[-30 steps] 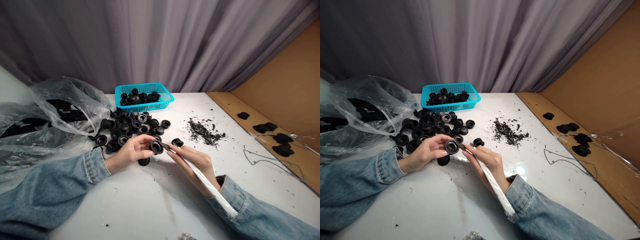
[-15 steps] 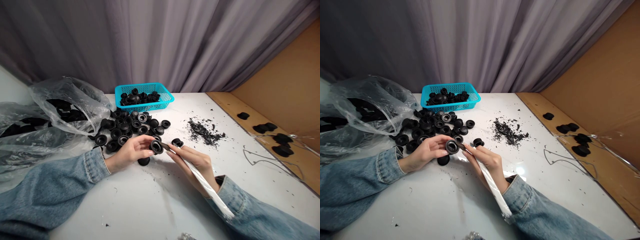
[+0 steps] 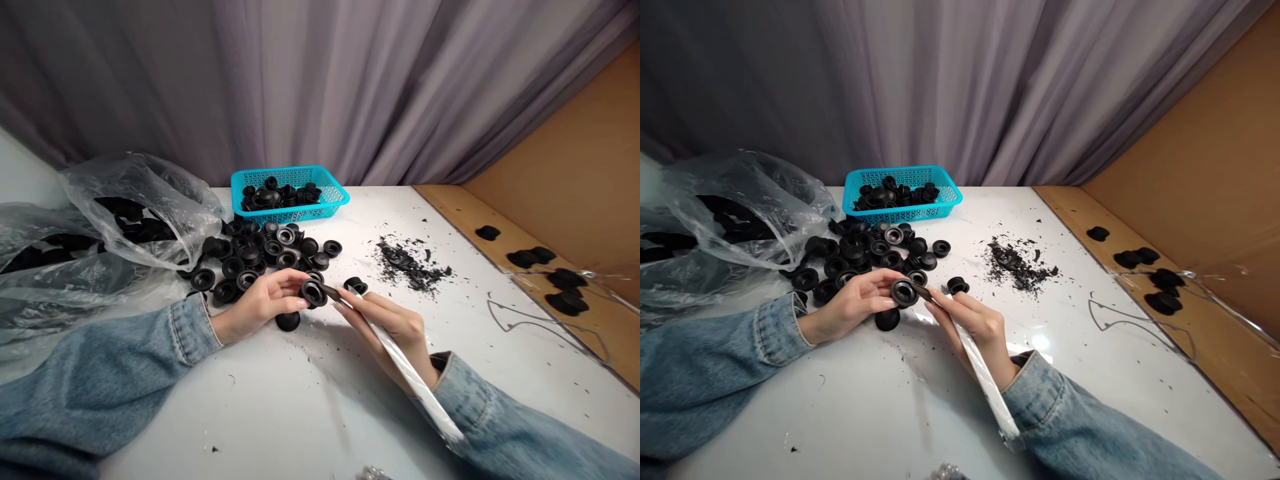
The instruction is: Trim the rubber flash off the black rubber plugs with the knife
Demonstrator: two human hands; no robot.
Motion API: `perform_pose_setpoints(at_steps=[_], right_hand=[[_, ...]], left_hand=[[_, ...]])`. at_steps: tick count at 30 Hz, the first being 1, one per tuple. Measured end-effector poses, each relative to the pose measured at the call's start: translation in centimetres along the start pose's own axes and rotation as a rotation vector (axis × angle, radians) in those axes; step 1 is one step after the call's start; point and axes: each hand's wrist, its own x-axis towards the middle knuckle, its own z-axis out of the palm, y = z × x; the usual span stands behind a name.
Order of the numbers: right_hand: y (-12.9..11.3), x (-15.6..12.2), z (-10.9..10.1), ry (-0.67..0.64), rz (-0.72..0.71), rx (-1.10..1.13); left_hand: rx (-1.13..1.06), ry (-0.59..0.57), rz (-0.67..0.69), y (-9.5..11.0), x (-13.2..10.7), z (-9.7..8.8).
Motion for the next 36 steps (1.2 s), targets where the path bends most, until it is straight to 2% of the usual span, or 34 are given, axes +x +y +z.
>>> perform_pose_setpoints(at_steps=[13,18,23,36], right_hand=[[-0.01,-0.1,0.18,0.001,0.013,0.017],[0.36,-0.38,0.45,0.038,0.03,0.072],[-0.02,-0.11,0.16,0.008,-0.01,0.01],[-0.4,-0.14,0.17,0.04,-0.043,-0.113]], left_hand=[[0.001,0.008,0.002,-0.03,0.02,0.01],[0.011,-0.016,0.015,-0.12,0.03,-0.17],[0.009,-0.023,0.014,-0.21,-0.07,-0.28],[0.035,-0.001,0.012,-0.05,-0.05,0.12]])
